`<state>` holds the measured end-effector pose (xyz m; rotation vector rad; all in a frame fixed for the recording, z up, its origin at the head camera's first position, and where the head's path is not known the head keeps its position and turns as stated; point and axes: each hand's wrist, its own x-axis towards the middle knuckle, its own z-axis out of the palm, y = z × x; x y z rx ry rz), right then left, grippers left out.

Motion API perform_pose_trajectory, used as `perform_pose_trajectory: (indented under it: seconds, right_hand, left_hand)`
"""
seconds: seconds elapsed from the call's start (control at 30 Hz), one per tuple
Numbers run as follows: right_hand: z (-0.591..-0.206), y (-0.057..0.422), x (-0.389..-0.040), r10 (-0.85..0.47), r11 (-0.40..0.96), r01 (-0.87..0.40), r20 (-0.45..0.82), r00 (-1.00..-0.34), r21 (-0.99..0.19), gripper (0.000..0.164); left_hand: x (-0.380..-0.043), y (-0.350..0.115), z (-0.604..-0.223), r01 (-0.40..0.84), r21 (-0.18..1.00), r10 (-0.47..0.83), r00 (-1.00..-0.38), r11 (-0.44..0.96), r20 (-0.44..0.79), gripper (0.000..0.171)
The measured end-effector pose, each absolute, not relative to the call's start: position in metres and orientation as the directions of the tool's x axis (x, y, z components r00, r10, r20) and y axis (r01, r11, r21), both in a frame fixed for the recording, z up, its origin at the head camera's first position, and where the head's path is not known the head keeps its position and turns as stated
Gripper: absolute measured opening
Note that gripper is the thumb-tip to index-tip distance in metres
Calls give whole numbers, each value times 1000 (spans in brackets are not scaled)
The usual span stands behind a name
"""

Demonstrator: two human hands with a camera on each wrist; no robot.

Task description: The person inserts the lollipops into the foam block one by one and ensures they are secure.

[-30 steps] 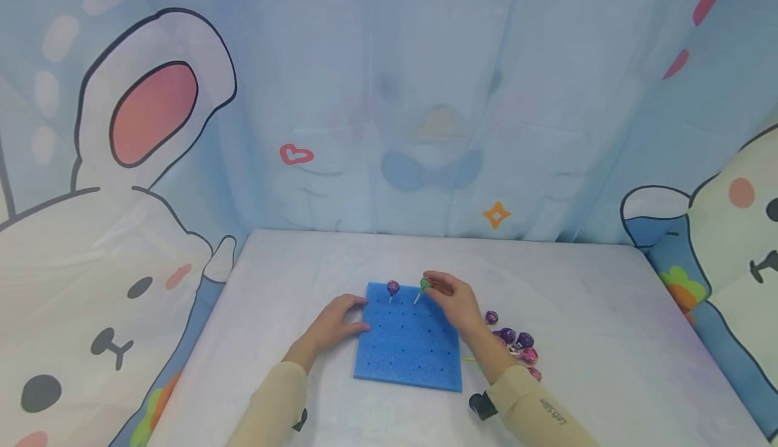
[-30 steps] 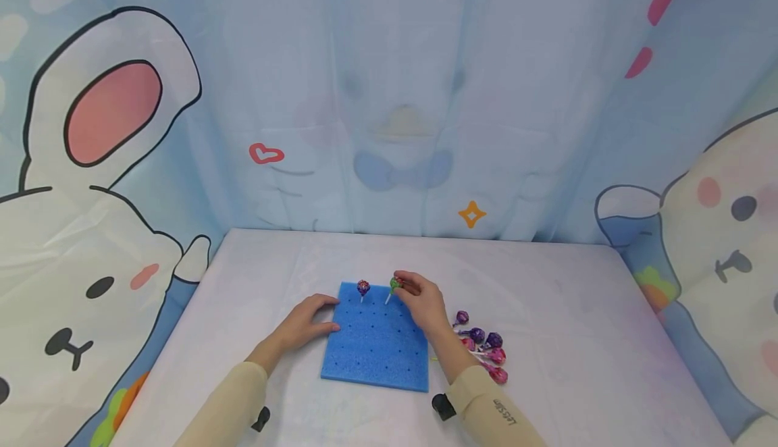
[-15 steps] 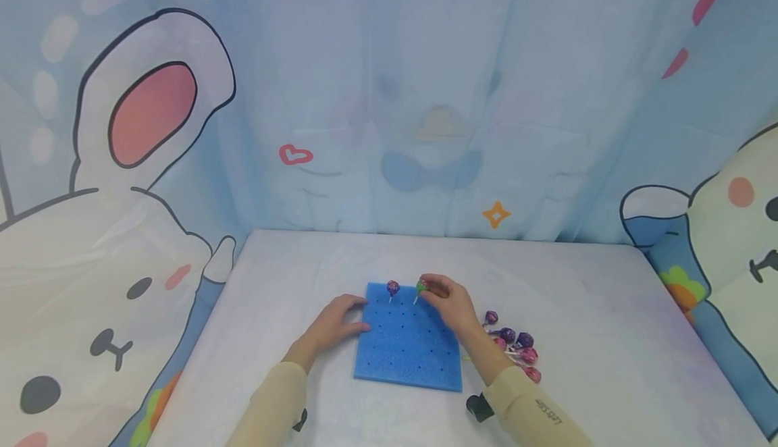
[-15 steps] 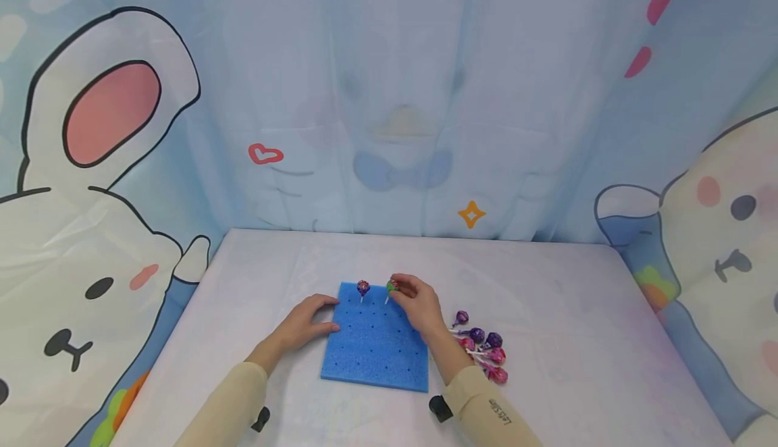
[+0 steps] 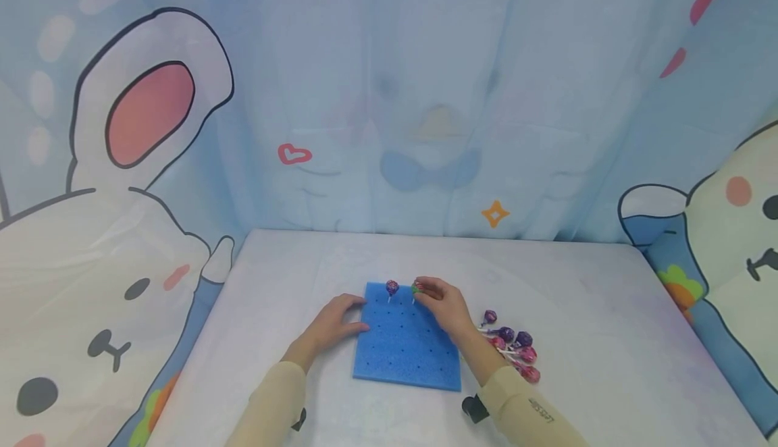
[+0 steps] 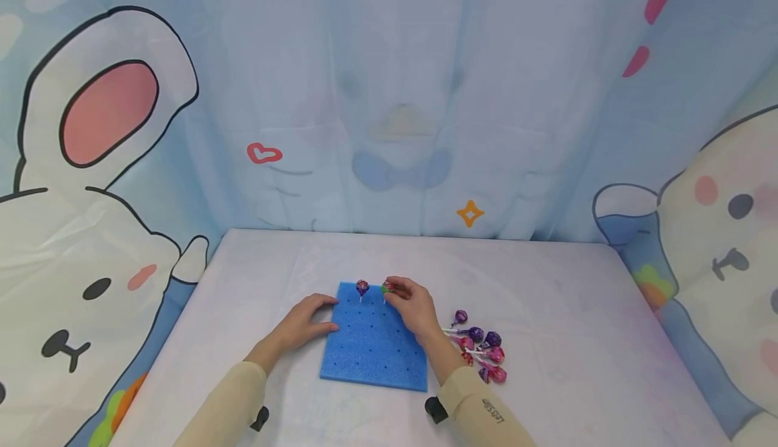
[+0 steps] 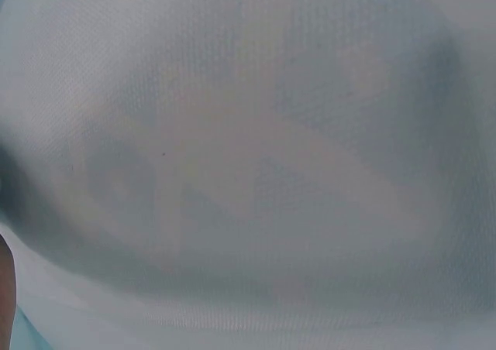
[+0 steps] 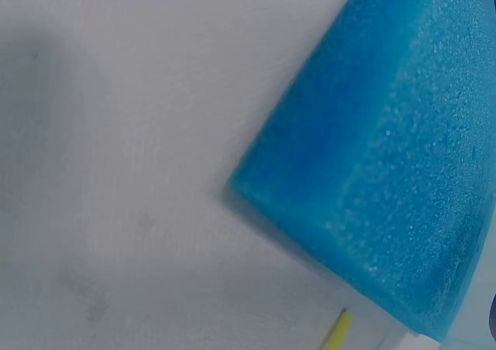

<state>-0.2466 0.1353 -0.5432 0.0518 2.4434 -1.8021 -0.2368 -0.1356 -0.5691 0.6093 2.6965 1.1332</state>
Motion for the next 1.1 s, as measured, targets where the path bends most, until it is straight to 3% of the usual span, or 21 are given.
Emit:
perform_pose_trajectory:
  seconds: [1.1]
  right_hand:
    - [-546,134,-243,-37,313,92,-109,-993,-945,42]
  left_hand:
    - [-237,-137,-571,310,714,428,-904,628,16,53]
